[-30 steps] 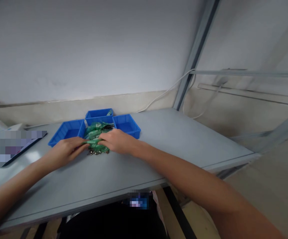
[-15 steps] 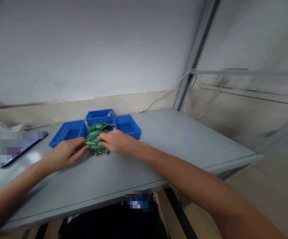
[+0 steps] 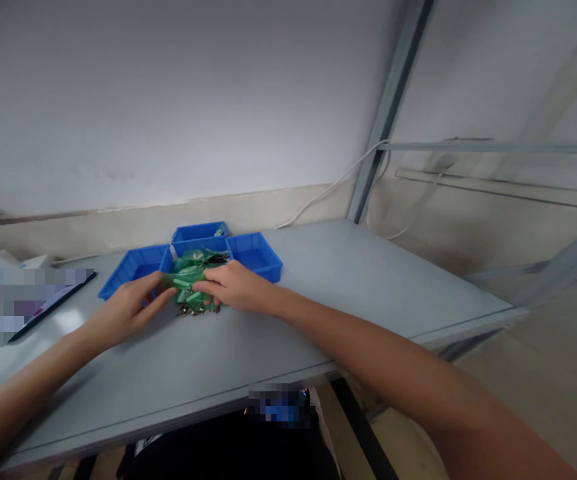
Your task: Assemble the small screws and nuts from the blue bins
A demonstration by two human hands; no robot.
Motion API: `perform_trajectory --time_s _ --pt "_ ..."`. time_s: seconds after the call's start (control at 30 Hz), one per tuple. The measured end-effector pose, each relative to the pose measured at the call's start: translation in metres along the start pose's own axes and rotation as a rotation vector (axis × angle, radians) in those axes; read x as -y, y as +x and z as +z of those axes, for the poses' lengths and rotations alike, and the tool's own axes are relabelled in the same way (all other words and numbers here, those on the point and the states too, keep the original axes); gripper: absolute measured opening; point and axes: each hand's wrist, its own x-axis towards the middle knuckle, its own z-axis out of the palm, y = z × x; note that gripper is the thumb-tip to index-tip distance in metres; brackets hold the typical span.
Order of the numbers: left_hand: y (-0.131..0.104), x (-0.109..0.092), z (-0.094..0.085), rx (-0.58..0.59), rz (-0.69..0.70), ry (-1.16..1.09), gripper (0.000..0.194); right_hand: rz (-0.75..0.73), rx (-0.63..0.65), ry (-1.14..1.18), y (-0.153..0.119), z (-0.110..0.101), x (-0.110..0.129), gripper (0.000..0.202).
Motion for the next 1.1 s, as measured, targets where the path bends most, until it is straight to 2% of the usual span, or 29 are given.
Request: perform_trajectory --time_s 0.17,0.3,0.43,0.67,0.73,0.8,0.93,1.1 --pt "-0.003 0.000 0.000 -0.095 0.005 -0.131 0.035 0.099 -0.012 0.187 -0.001 0.000 0.000 0.032" --pt "-0.004 0.003 -0.001 -0.049 0.143 -0.051 0.020 0.184 -0.041 0.365 0.000 0.004 -0.006 0.036" --pt "-0.003 0.004 -0.003 -0.081 0.222 -0.022 0.019 0.202 0.036 0.579 0.002 0.004 -0.010 0.038" --pt "-0.002 0.007 -0.004 -0.154 0.284 0.017 0.016 0.226 0.137 0.608 0.001 0.002 -0.009 0.046" --pt "-0.002 0.007 -0.003 -0.201 0.258 0.037 0.016 0.246 0.098 0.588 0.001 0.003 -0.008 0.051" --pt "-0.002 0.005 -0.003 -0.238 0.204 0.050 0.019 0.232 -0.015 0.513 0.001 0.003 -0.007 0.050" --pt "0.000 0.002 -0.004 -0.212 0.075 0.023 0.025 0.126 -0.235 0.297 -0.002 0.003 -0.005 0.030" --pt "0.001 0.001 -0.005 -0.166 -0.011 -0.061 0.025 -0.036 -0.297 0.077 -0.005 0.003 -0.003 0.018"
